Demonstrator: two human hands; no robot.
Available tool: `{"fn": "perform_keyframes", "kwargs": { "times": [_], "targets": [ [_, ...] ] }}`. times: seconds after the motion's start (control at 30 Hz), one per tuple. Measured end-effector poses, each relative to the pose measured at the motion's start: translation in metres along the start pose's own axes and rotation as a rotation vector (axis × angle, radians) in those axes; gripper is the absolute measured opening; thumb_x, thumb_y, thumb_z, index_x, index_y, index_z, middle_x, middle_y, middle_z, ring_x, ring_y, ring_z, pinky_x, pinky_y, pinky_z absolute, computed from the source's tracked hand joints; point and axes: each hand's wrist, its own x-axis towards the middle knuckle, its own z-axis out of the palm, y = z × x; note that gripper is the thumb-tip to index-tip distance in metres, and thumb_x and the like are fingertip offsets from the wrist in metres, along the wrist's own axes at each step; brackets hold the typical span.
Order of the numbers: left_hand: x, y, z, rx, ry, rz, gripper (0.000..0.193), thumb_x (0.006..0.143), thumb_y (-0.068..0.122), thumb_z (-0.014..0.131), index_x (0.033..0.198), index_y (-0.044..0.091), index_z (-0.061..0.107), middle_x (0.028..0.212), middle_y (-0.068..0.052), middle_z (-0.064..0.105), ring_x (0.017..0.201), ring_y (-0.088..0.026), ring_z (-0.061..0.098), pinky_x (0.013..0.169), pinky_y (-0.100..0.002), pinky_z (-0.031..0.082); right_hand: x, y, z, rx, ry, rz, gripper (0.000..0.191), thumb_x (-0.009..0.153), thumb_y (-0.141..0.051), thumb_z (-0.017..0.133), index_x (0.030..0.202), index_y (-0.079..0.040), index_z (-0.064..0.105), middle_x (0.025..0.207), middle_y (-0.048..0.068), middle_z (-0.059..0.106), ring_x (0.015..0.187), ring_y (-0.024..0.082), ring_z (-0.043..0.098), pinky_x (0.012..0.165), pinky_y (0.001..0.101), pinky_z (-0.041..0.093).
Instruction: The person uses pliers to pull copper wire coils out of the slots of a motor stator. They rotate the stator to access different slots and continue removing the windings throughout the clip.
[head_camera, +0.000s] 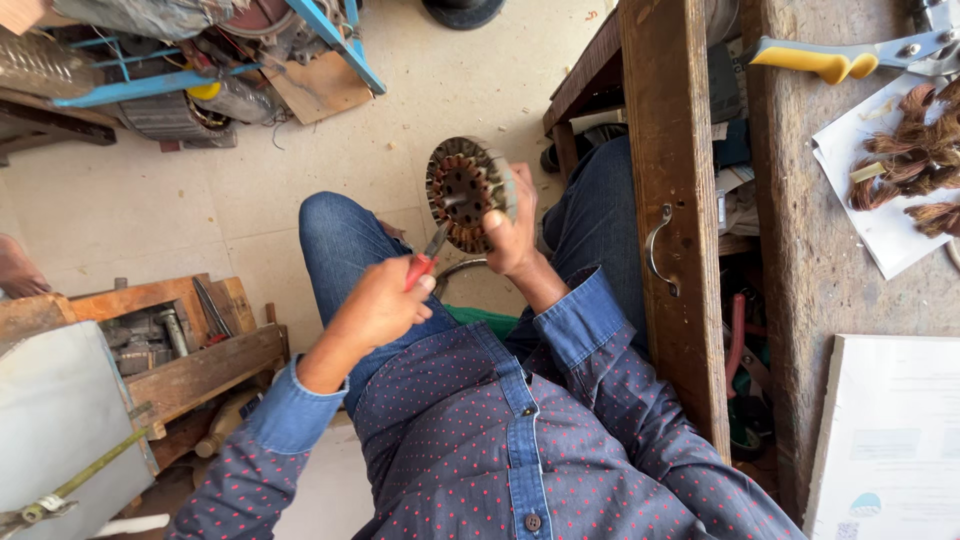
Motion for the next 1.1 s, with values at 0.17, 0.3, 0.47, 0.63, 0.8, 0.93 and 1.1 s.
{"fn": "perform_keyframes", "kwargs": {
  "times": [0.17, 0.3, 0.47, 0.63, 0.8, 0.93, 1.1],
  "targets": [
    [0.0, -0.004, -0.012, 0.11, -0.04, 0.048, 0.021, 0.098, 0.016, 0.061, 0.1, -0.003, 0.067, 0.078, -0.013, 0.073, 0.065, -0.02, 0.075, 0.059, -0.035, 0.059, -0.017, 0.011, 0.016, 0.565, 0.028, 0.263, 0.063, 0.084, -0.055, 0.053, 0.119, -0.002, 0.056, 0.113, 0.014, 0.06, 0.102, 0.027, 0.055, 0.095, 0.0438, 0.043],
    [0.011, -0.01, -0.01, -0.03, -0.064, 0.108, 0.02, 0.095, 0.016, 0.062, 0.103, -0.001, 0.067, 0.079, -0.012, 0.074, 0.066, -0.018, 0.075, 0.059, -0.033, 0.061, -0.02, 0.009, 0.023, 0.804, 0.084, 0.377, 0.07, 0.09, -0.052, 0.056, 0.137, 0.0, 0.051, 0.132, 0.014, 0.059, 0.12, 0.028, 0.055, 0.107, 0.0449, 0.042],
    [0.016, -0.017, -0.01, 0.009, -0.091, 0.003, 0.024, 0.099, 0.017, 0.06, 0.1, -0.005, 0.068, 0.077, -0.015, 0.074, 0.067, -0.02, 0.075, 0.06, -0.034, 0.06, -0.014, 0.002, 0.008, 0.038, 0.066, -0.126, 0.069, 0.091, -0.056, 0.043, 0.13, -0.002, 0.063, 0.127, 0.01, 0.068, 0.109, 0.027, 0.057, 0.102, 0.039, 0.042],
    [0.008, -0.033, -0.011, -0.012, -0.048, 0.016, 0.023, 0.097, 0.016, 0.06, 0.098, -0.006, 0.067, 0.08, -0.013, 0.074, 0.069, -0.02, 0.076, 0.061, -0.034, 0.062, -0.024, 0.003, 0.027, 0.497, -0.005, 0.187, 0.077, 0.093, -0.06, 0.052, 0.134, 0.004, 0.049, 0.129, 0.019, 0.055, 0.119, 0.034, 0.05, 0.107, 0.0463, 0.039],
    [-0.013, -0.044, -0.009, -0.129, -0.018, 0.063, 0.022, 0.094, 0.016, 0.064, 0.106, -0.003, 0.066, 0.081, -0.012, 0.074, 0.071, -0.019, 0.077, 0.063, -0.034, 0.062, -0.033, 0.009, 0.034, 0.139, -0.168, 0.104, 0.073, 0.095, -0.063, 0.041, 0.124, 0.001, 0.061, 0.117, 0.018, 0.061, 0.111, 0.033, 0.052, 0.102, 0.045, 0.042],
    [-0.041, -0.047, -0.008, 0.092, 0.207, 0.196, 0.029, 0.094, 0.023, 0.068, 0.109, -0.002, 0.065, 0.075, -0.017, 0.074, 0.066, -0.023, 0.076, 0.063, -0.035, 0.057, -0.025, -0.005, 0.031, 0.246, -0.196, 0.085, 0.076, 0.097, -0.063, 0.044, 0.128, 0.005, 0.054, 0.119, 0.023, 0.056, 0.111, 0.038, 0.053, 0.1, 0.0484, 0.041],
    [-0.04, -0.055, 0.006, -0.115, 0.207, 0.22, 0.032, 0.098, 0.026, 0.06, 0.108, -0.004, 0.064, 0.087, -0.015, 0.074, 0.071, -0.021, 0.078, 0.053, -0.033, 0.062, -0.011, -0.017, 0.023, -0.266, -0.422, -0.2, 0.062, 0.084, -0.061, 0.046, 0.101, -0.003, 0.06, 0.093, 0.017, 0.058, 0.089, 0.038, 0.053, 0.092, 0.0491, 0.04]
  ]
}}
